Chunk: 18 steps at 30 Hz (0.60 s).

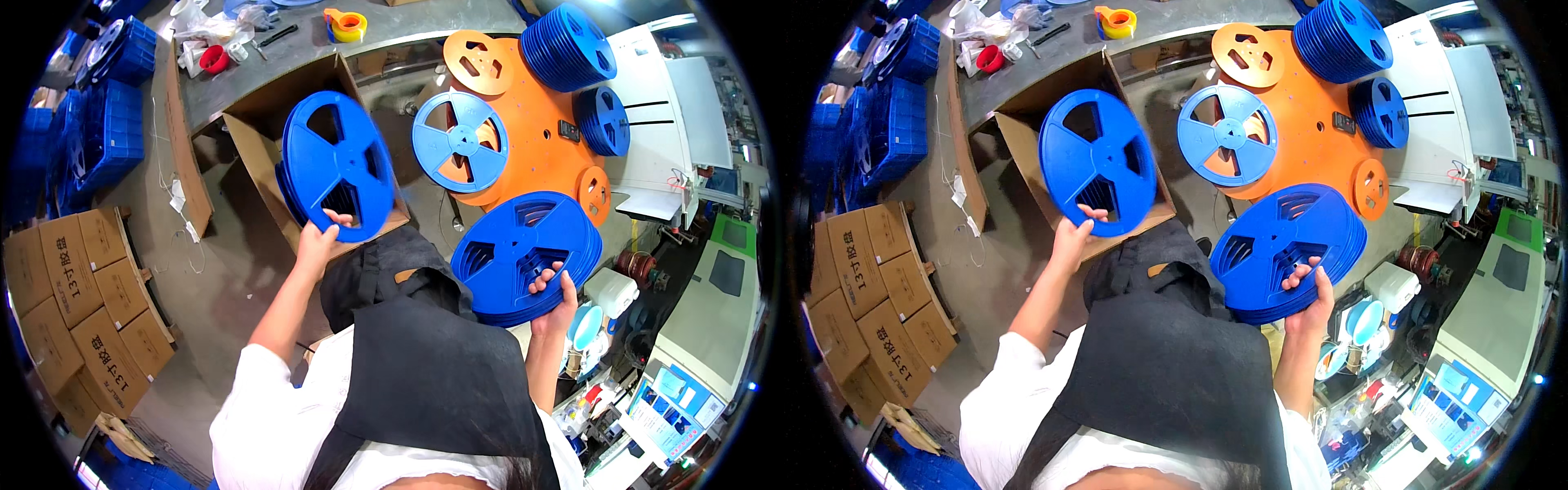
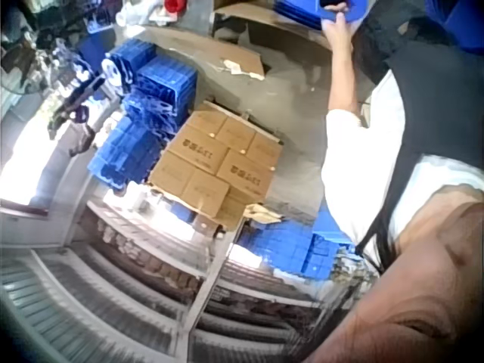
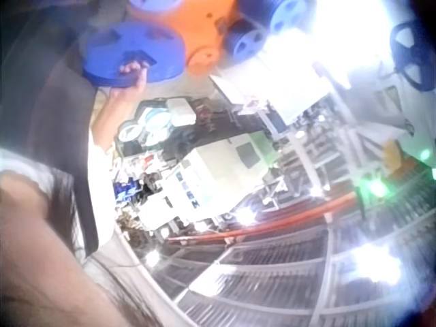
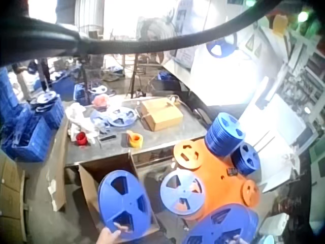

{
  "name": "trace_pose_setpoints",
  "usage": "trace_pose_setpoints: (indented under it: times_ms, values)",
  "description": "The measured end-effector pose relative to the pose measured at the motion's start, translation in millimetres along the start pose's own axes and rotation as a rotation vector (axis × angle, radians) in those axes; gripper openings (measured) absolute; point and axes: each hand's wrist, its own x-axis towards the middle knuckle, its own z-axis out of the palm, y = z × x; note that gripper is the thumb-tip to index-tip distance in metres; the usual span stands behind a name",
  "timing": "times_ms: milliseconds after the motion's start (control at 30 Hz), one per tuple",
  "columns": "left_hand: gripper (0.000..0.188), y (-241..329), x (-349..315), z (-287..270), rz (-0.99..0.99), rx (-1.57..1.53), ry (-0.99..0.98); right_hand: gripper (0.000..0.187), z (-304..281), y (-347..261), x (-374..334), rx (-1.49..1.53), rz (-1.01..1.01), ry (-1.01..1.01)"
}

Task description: The person takes blue plastic reels from a stack and places them one by one into a cardboard box.

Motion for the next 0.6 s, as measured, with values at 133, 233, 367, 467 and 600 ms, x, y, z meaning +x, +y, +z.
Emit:
trace_pose_setpoints:
  times_ms: [133,233,367,467,600]
  values:
    - [0.017,-31.3,88.5,-8.8,0.017,0.344,0.264,0.028,-3.8,3.6,4.6,-0.072,0.01,0.118]
    - [0.013,-58.3,156.6,-6.6,0.003,0.491,0.428,0.032,-4.9,6.1,4.7,-0.091,0.026,0.158]
    - [0.014,-91.0,222.9,-10.5,0.061,0.319,0.468,0.037,-8.3,11.6,3.7,-0.105,0.046,0.189]
    - [0.016,-92.0,253.8,3.4,0.122,0.328,0.417,0.039,-7.7,10.6,1.4,-0.089,0.057,0.25]
    - [0.008,-89.2,274.1,19.6,-0.004,0.358,0.465,0.039,-11.5,11.4,-0.8,-0.112,0.046,0.302]
